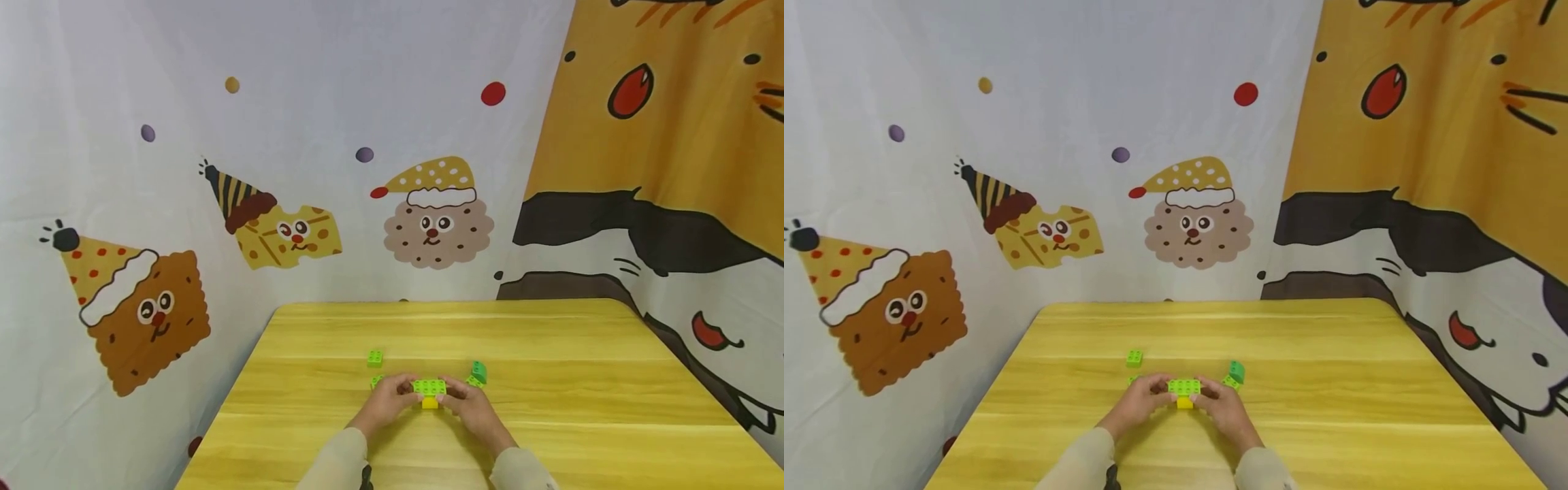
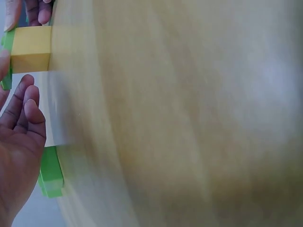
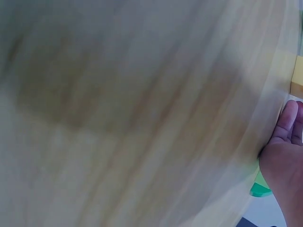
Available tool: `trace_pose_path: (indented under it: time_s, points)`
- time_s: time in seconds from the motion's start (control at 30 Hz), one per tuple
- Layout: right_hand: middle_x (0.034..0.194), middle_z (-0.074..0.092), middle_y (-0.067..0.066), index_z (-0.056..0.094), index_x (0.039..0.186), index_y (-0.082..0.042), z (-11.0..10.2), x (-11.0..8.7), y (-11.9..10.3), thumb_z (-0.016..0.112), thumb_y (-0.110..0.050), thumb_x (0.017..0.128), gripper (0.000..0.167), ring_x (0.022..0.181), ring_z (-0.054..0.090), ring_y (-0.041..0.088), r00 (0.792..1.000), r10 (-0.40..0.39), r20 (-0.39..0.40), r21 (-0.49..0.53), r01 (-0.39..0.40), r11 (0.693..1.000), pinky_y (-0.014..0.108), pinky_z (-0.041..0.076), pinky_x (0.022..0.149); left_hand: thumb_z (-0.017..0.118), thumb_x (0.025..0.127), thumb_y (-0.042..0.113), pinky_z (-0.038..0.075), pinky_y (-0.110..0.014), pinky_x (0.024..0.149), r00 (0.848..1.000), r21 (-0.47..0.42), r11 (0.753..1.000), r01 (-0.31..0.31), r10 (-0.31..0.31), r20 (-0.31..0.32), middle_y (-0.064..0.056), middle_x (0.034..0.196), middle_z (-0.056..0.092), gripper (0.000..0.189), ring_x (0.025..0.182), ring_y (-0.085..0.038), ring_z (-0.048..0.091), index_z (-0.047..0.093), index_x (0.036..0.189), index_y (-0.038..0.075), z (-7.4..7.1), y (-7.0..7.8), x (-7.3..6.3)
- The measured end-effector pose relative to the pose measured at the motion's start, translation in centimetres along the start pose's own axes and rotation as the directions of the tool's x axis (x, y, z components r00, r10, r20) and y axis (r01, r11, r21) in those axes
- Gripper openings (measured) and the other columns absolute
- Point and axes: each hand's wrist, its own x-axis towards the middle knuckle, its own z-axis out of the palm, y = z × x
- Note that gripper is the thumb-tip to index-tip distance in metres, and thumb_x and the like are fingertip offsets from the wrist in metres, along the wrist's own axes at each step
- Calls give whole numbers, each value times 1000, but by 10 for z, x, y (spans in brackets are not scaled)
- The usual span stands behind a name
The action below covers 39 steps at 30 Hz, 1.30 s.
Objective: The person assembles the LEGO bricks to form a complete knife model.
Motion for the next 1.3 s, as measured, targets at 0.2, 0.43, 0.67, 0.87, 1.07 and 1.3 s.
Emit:
trace_pose_path:
  time_s: [0.2, 0.43, 0.67, 0.87, 1.07, 1.3]
  points:
    - [126, 63, 17, 54, 142, -4, 0, 1, -2, 72, -30, 92, 59, 102, 61, 22, 1000, 12, -28, 14, -12, 1000, 38, 50, 80, 73, 92, 17, 48, -26, 68, 1000, 24, 1000, 13, -13, -3, 1, 88, 62, 33, 80, -16, 56, 68, 123, 8, -1, 3, 3]
    - [125, 64, 18, 56, 139, -1, -2, 0, 4, 73, -26, 91, 56, 102, 62, 23, 999, 4, -35, 40, -2, 999, 37, 50, 80, 74, 91, 17, 48, -27, 66, 1000, 24, 999, 29, -29, -3, 0, 87, 62, 35, 80, -18, 57, 67, 123, 7, 2, 3, 1]
    - [123, 65, 17, 57, 137, 1, -5, -1, 3, 74, -24, 91, 56, 103, 62, 23, 1000, 1, -29, 48, 0, 999, 38, 51, 81, 75, 90, 17, 48, -26, 66, 1000, 31, 999, 23, -22, -7, 0, 87, 62, 32, 79, -16, 56, 69, 120, 10, 2, 6, 0]
    - [122, 65, 17, 56, 136, 4, -5, 0, 3, 74, -25, 91, 57, 103, 62, 23, 1000, -11, -15, 60, 12, 998, 38, 51, 82, 75, 90, 16, 49, -26, 68, 1000, 48, 999, 9, -8, -12, 1, 87, 62, 35, 80, -15, 57, 68, 123, 6, 1, 8, 0]
    - [116, 67, 14, 59, 134, 4, -5, 1, 6, 75, -23, 91, 53, 98, 63, 21, 999, -29, -14, 64, 30, 998, 36, 51, 79, 74, 91, 19, 49, -27, 70, 1000, 30, 1000, 5, -4, -16, 1, 91, 61, 46, 84, -15, 56, 61, 131, 1, -1, 8, 0]
    - [115, 68, 12, 60, 133, 2, -5, 3, 6, 75, -24, 90, 52, 99, 62, 21, 999, -28, -23, 55, 30, 998, 36, 51, 79, 72, 93, 26, 48, -29, 70, 998, 16, 1000, 4, -3, -60, 0, 94, 61, 49, 87, -17, 56, 60, 132, -1, -10, 6, 3]
